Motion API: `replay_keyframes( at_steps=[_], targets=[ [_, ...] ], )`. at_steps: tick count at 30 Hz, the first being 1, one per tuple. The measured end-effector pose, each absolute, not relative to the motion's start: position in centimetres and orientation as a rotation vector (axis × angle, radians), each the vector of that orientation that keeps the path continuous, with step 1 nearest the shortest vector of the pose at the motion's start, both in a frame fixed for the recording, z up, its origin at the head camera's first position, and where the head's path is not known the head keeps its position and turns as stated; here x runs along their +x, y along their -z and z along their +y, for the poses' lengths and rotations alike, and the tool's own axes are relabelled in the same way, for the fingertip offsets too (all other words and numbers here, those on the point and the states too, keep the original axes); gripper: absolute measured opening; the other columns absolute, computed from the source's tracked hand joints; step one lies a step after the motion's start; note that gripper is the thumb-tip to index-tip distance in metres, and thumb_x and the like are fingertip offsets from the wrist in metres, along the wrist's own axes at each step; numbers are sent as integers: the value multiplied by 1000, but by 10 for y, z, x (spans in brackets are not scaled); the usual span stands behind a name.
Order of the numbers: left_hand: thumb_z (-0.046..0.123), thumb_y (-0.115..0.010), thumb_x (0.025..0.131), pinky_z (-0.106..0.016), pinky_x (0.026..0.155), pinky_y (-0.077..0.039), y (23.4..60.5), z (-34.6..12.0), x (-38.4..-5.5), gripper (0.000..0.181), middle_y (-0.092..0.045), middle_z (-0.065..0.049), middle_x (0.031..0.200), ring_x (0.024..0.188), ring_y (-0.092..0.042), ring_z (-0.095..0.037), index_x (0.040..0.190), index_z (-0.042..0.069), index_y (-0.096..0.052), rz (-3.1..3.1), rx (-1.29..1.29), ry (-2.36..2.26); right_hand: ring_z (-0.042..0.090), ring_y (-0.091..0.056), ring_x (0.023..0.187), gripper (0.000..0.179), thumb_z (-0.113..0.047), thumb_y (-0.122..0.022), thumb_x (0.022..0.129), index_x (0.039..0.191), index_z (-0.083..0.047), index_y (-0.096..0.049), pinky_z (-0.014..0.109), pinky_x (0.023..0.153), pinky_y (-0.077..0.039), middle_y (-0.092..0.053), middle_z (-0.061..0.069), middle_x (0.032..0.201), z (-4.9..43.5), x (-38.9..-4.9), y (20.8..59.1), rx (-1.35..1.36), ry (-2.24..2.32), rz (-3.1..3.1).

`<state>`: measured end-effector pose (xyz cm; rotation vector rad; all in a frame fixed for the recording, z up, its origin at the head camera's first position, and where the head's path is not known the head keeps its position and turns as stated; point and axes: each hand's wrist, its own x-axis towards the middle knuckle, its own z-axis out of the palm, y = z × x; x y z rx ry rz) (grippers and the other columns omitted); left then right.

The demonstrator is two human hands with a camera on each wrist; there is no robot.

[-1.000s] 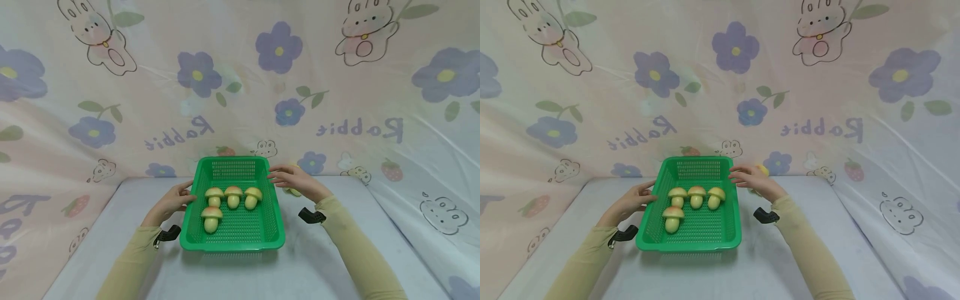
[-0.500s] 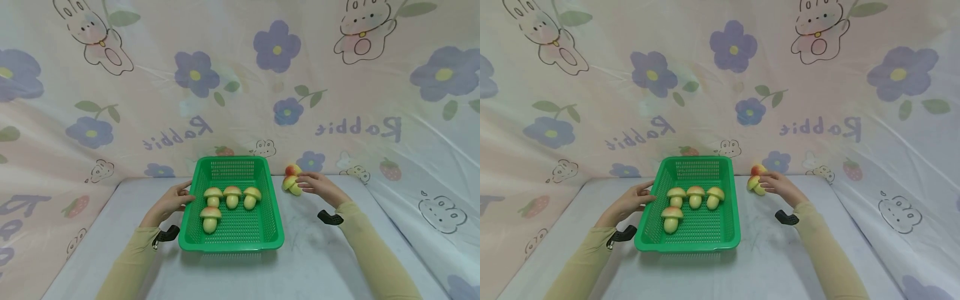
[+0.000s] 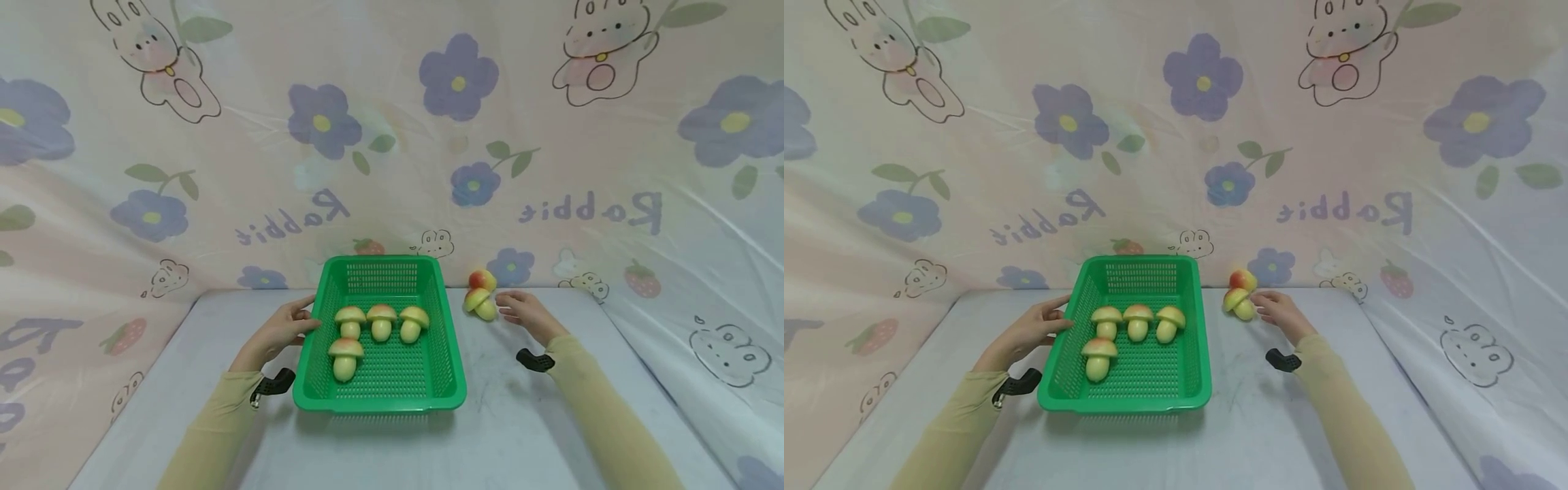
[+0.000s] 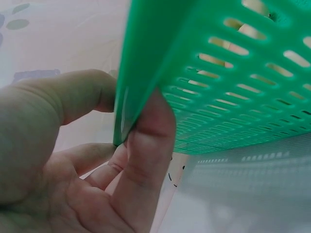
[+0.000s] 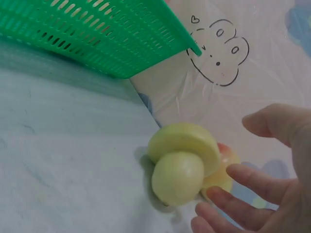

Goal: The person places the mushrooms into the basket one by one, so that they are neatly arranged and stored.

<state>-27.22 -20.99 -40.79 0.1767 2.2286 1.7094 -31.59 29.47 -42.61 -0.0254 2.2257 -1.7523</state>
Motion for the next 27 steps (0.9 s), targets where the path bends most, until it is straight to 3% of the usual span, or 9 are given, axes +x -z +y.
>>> replay_keyframes(
  at_steps=[16, 27],
  targets=[
    [8, -57, 96, -41, 71, -56, 406, -207, -269, 71, -55, -17, 98, 80, -64, -26, 155, 13, -17, 2231, 166, -1715, 40, -34, 131, 76, -39, -49, 100, 146, 12, -17, 47, 108, -31, -28, 30, 145, 285, -332, 443, 161, 1704, 2255],
    [8, -59, 95, -44, 73, -56, 409, -208, -270, 72, -53, -15, 96, 80, -60, -23, 154, 12, -19, 2257, 178, -1706, 30, -41, 120, 79, -44, -51, 97, 145, 12, -22, 38, 100, -40, -35, 24, 139, 284, -342, 450, 201, 1673, 2312]
  ],
)
